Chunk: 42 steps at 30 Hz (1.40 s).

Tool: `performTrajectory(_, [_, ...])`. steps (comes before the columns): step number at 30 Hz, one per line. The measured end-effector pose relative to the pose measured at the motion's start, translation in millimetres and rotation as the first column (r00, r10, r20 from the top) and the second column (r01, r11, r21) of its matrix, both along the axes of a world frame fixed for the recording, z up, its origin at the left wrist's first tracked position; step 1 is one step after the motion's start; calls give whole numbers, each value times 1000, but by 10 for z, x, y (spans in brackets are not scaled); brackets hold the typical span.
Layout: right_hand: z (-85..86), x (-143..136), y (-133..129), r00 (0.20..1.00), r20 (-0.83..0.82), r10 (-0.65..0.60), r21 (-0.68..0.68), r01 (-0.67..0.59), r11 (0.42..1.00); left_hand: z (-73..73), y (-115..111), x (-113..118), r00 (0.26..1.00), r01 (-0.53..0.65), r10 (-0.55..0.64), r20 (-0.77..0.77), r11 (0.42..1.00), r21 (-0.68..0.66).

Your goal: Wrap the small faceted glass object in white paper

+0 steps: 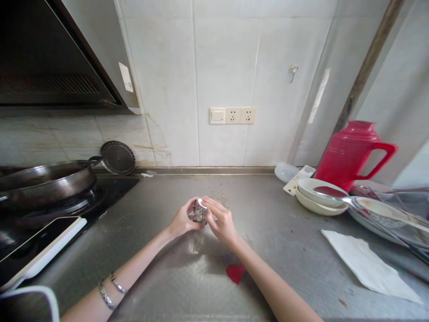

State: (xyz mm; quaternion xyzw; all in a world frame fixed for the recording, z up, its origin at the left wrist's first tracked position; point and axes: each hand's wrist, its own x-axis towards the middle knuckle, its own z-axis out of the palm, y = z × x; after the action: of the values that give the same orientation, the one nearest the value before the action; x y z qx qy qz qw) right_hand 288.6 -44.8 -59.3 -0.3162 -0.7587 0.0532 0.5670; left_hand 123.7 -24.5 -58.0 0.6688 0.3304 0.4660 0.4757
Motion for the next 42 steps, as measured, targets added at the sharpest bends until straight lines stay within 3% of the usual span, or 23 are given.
performTrajectory(4, [-6,-15,8,999,39,22,6,-22,1000,-50,16,21,999,35,-35,26,999,-9])
performTrajectory(11, [-42,-20,75,990,-113,-88,-203,64,977,-79,47,9,997,36,-31,76,997,-71])
performTrajectory(17, [-43,-28,15,1000,-3,-5,-15,5,1000,-77,68,3,994,12,-2,107,996,-90])
performTrajectory(20, [-13,-33,-20,994,98,40,43,-44,998,-70,64,24,995,25,-22,93,999,-37])
performTrajectory(24, [38,-10,-9,985,162,57,14,-60,998,-46,31,52,998,51,-52,34,999,19])
performTrajectory(29, [42,27,52,1000,28,5,-81,-3,997,-21,21,32,999,-44,44,15,999,-7])
performTrajectory(32, [29,15,39,998,57,39,-27,-37,999,-56,56,17,997,-76,76,13,997,-28])
performTrajectory(37, [20,-40,1,961,236,142,34,-154,987,-115,90,29,997,-32,33,66,999,-14])
performTrajectory(42, [10,-11,57,987,144,66,-1,-67,998,-47,34,39,998,-38,40,41,998,-45])
